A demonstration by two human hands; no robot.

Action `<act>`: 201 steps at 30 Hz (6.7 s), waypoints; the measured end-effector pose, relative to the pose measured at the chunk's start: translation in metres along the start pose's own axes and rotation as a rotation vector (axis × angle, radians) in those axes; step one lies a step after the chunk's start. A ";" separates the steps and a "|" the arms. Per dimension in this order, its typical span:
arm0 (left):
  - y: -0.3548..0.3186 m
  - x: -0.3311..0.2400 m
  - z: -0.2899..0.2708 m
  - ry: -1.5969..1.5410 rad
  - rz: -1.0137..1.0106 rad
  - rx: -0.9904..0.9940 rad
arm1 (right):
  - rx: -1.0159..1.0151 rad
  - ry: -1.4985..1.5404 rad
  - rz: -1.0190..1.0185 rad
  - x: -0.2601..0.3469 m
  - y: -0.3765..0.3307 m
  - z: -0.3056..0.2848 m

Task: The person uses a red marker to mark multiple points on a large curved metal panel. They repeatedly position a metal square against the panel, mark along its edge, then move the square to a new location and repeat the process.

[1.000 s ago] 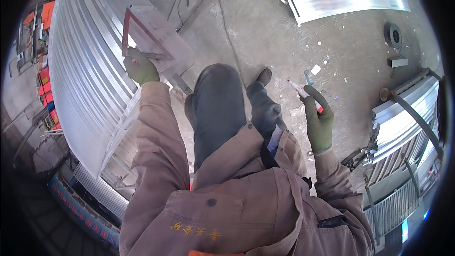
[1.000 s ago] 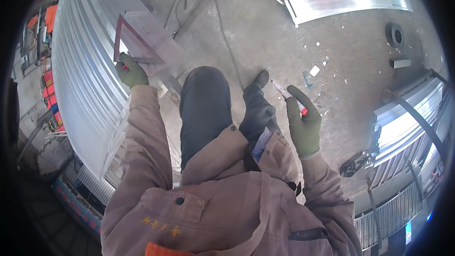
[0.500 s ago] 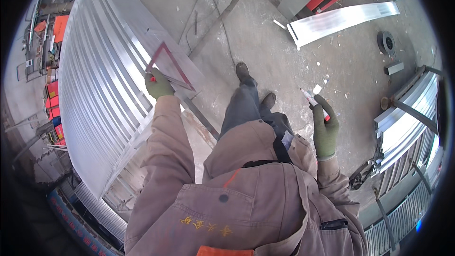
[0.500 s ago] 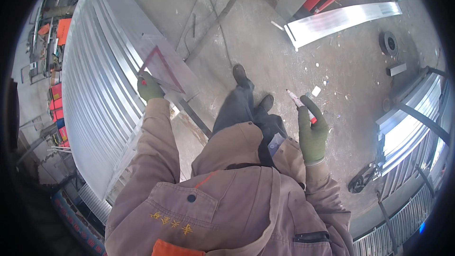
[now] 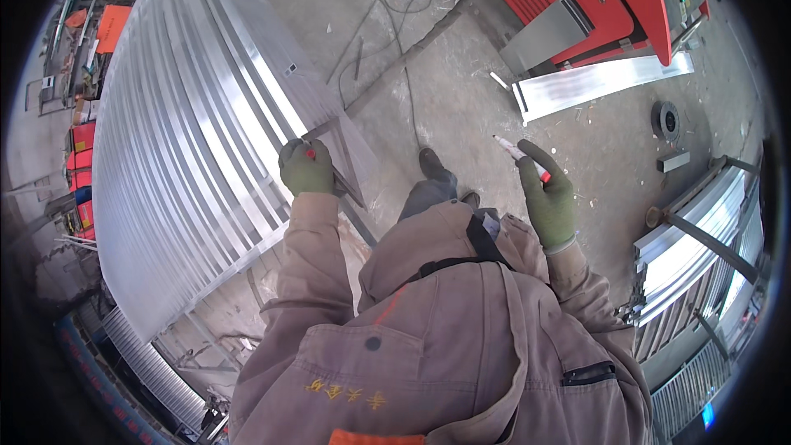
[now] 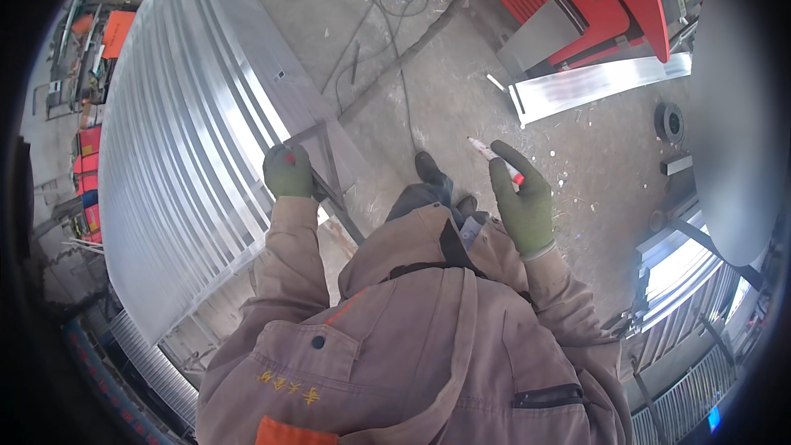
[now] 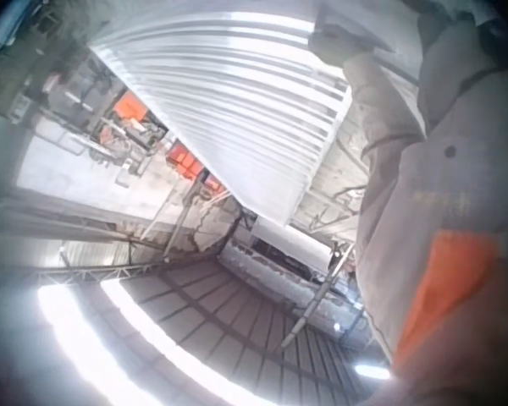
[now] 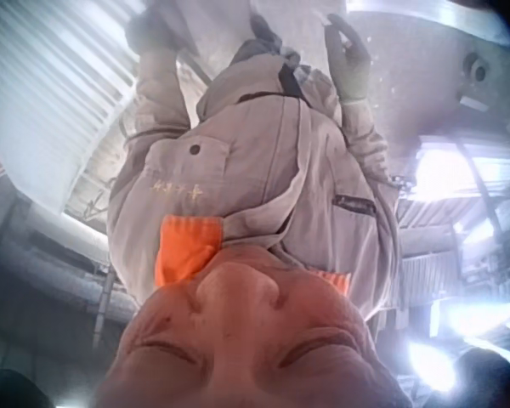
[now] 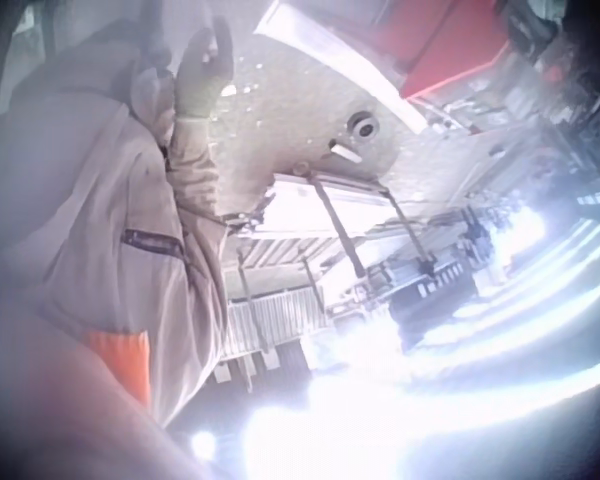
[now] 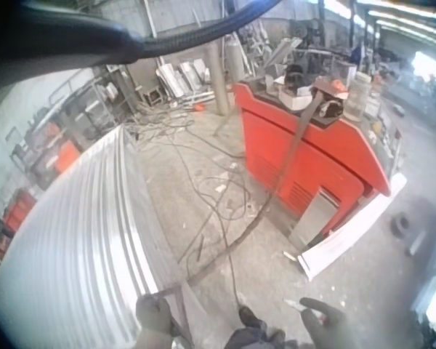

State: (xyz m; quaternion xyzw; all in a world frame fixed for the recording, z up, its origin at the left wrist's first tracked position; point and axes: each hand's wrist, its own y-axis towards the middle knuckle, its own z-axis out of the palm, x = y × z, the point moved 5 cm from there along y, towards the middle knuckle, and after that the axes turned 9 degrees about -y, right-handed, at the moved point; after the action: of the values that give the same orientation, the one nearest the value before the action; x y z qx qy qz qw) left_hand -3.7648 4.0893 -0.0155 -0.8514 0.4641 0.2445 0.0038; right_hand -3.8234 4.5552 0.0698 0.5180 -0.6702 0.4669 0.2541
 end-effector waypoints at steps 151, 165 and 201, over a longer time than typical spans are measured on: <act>0.057 -0.014 0.016 0.019 -0.205 -0.044 | 0.992 0.015 0.107 0.086 0.202 0.395; 0.056 -0.012 0.017 0.047 -0.235 -0.029 | 1.060 -0.074 0.069 0.097 0.200 0.400; 0.053 -0.009 0.014 0.058 -0.293 0.022 | 0.472 0.066 0.183 0.031 0.421 0.157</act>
State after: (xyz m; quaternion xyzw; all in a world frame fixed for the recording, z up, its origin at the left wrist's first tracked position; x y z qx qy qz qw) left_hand -3.8164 4.0692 -0.0122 -0.9167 0.3371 0.2116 0.0351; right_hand -4.2039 4.4130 -0.1256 0.4845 -0.5783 0.6480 0.1045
